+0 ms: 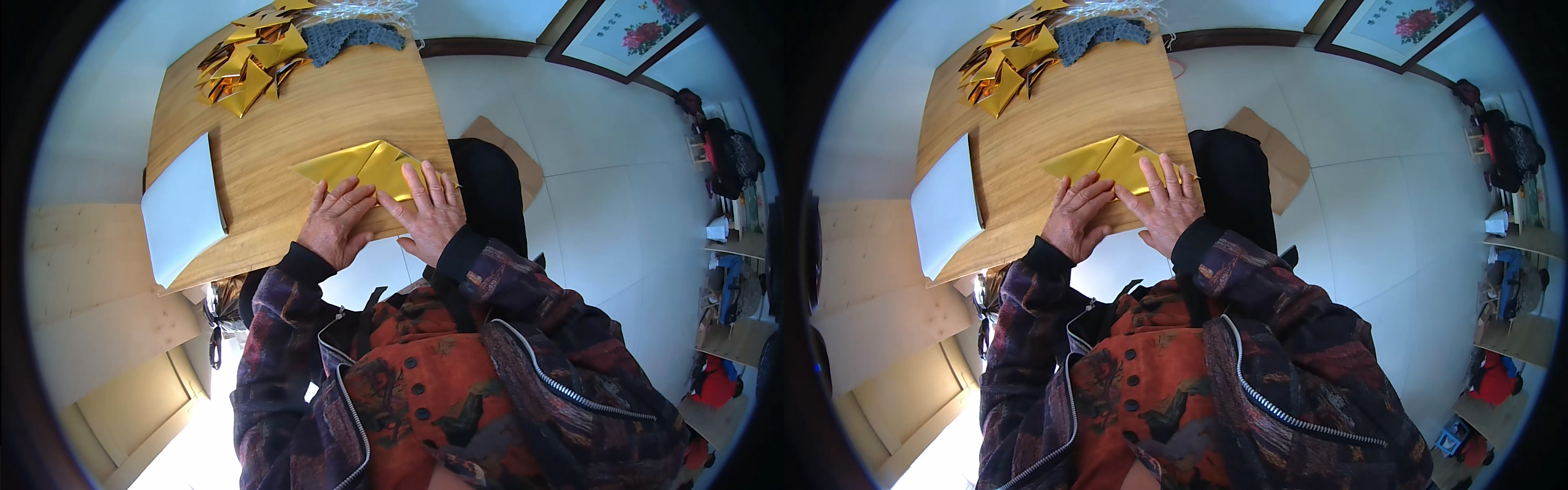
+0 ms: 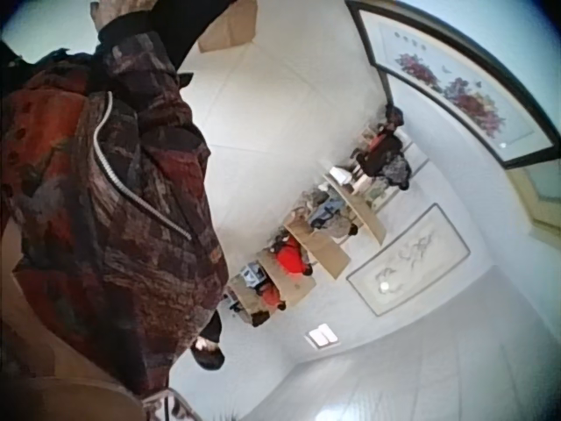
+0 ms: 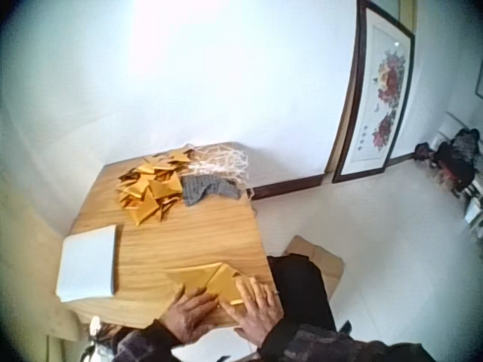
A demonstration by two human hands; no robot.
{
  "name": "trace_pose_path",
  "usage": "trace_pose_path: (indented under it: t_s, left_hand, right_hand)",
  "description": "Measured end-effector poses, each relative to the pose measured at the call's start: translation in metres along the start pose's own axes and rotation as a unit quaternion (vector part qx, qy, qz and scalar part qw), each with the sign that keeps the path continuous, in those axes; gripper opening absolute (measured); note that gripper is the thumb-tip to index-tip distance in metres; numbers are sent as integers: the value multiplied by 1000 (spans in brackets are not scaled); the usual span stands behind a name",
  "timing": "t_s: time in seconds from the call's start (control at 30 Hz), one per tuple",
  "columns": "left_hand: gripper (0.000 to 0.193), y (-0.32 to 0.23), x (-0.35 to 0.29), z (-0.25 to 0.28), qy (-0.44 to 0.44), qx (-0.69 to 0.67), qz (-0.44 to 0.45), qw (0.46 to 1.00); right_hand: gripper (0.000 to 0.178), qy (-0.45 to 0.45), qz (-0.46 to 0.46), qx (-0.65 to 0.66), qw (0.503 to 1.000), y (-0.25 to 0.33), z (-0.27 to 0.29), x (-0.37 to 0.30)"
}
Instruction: The person folds a single sheet of gold-colored paper by hand on a wooden table, making multiple creases and shaping it into a compact folded form. The finished folded piece is placed on the table among other similar items.
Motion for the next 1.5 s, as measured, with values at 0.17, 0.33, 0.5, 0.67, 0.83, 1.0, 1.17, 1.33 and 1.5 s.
trace_pose_path:
  t_s: [0.17,0.33,0.5,0.67,0.83,1.0,1.17,1.33,1.5]
  left_hand:
    - [79,-3,-4,-6,94,24,-36,995]
    - [84,-2,-8,-9,121,50,-42,990]
    - [87,0,-9,-10,110,27,-36,993]
    - [88,1,-10,-8,95,11,-29,995]
    - [87,2,-11,-10,88,11,-28,996]
    - [85,2,-12,-10,77,9,-29,997]
    - [83,3,-13,-10,93,11,-21,995]
    - [81,3,-13,-14,91,24,-34,995]
    - [80,3,-14,-15,92,26,-37,995]
  right_hand:
    - [87,-3,-2,8,1000,0,0,1]
    - [88,0,5,32,999,-9,4,-2]
    - [88,5,11,35,999,-33,14,-10]
    - [89,26,-1,22,999,-52,15,-15]
    - [92,36,-39,-4,999,-69,28,-19]
    - [101,20,-30,6,999,-43,40,-25]
    - [103,59,51,60,995,28,5,-6]
    - [94,63,38,26,997,6,4,-11]
    - [95,49,3,3,999,-37,18,-21]
Point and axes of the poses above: each hand's wrist, its own x-axis towards the middle knuckle, its own z-axis out of the back of the hand, y = z × x, the point moved 9 cm from there along x, towards the middle knuckle, and after that the axes turned 15 degrees about -z, right-handed, at the moved point
